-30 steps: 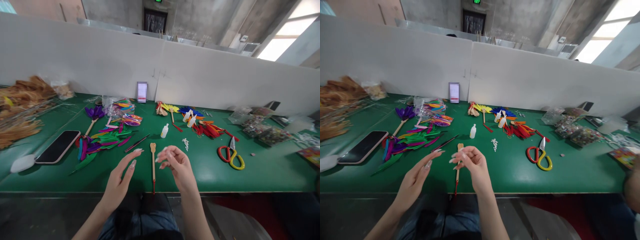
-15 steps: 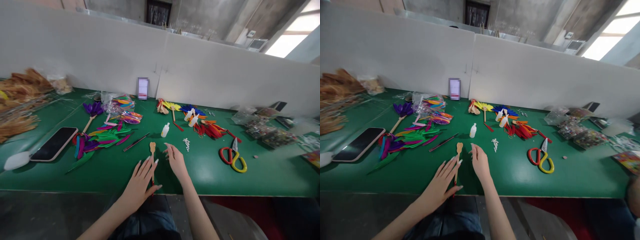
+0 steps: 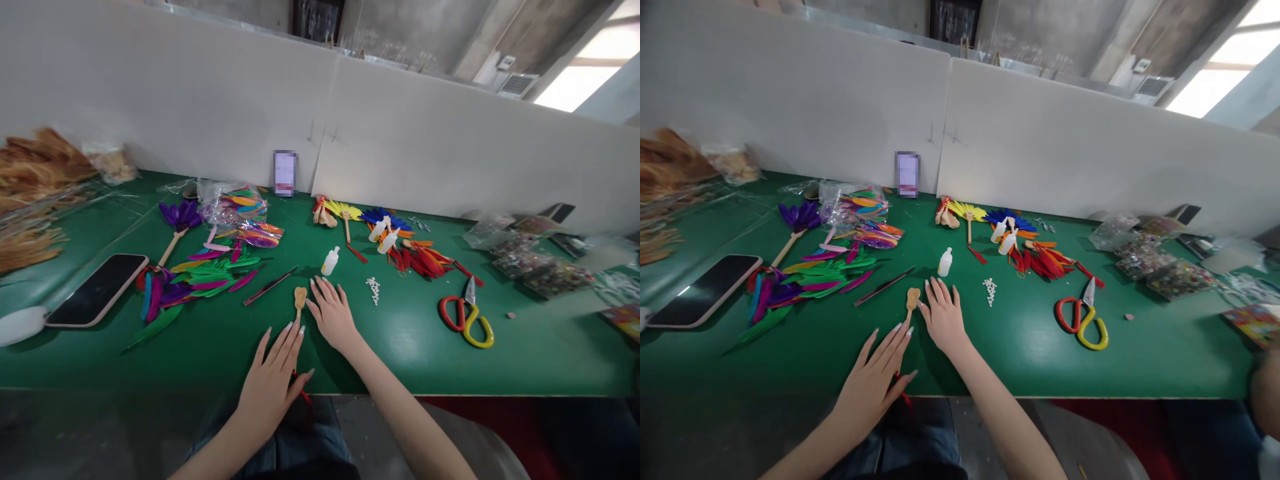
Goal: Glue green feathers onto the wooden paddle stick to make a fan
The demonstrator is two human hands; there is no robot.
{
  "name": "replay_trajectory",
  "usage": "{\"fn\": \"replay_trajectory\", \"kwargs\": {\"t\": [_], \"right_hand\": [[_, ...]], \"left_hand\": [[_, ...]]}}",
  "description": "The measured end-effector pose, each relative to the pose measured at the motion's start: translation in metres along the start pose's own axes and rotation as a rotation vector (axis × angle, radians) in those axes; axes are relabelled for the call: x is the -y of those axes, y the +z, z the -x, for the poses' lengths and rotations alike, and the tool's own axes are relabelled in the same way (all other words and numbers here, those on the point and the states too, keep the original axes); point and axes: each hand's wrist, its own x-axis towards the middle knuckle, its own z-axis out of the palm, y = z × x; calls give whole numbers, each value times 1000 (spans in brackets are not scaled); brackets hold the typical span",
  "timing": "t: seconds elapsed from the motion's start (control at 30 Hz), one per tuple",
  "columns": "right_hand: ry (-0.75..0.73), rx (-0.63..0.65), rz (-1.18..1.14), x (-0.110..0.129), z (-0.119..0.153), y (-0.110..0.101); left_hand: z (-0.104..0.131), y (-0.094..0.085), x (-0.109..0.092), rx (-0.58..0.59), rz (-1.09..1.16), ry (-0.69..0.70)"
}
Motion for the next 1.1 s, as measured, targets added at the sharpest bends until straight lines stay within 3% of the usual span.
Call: {"fn": "replay_trajectory", "kwargs": {"t": [0.17,0.27,0.4,0.5,0.63,0.73,1.0,1.1], "right_hand": [[24,52,-167,-1,10,-10],[45,34,-518,-7,20,-29],[235,-145,-1141,-7,41,-58],[366,-217,-1348,0,52,-68],[388,-294,-1198,6,52,-65],[337,-274,-1057,4,42,-57],[45,-94,-484,-9,0,-22],[-12,-27,-306,-10,-4,-13]], "left_hand": [[1,2,1,-30,16,2],[2,2,1,-45,25,-4],[3,3,1,-26,30,-4],[3,3,1,-4,34,-5],[2,3,1,0,23,-8],[2,2,-1,-12,14,-32],[4,1,-1,-28,21,-41],[4,1,-1,-23,25,-35]]}}
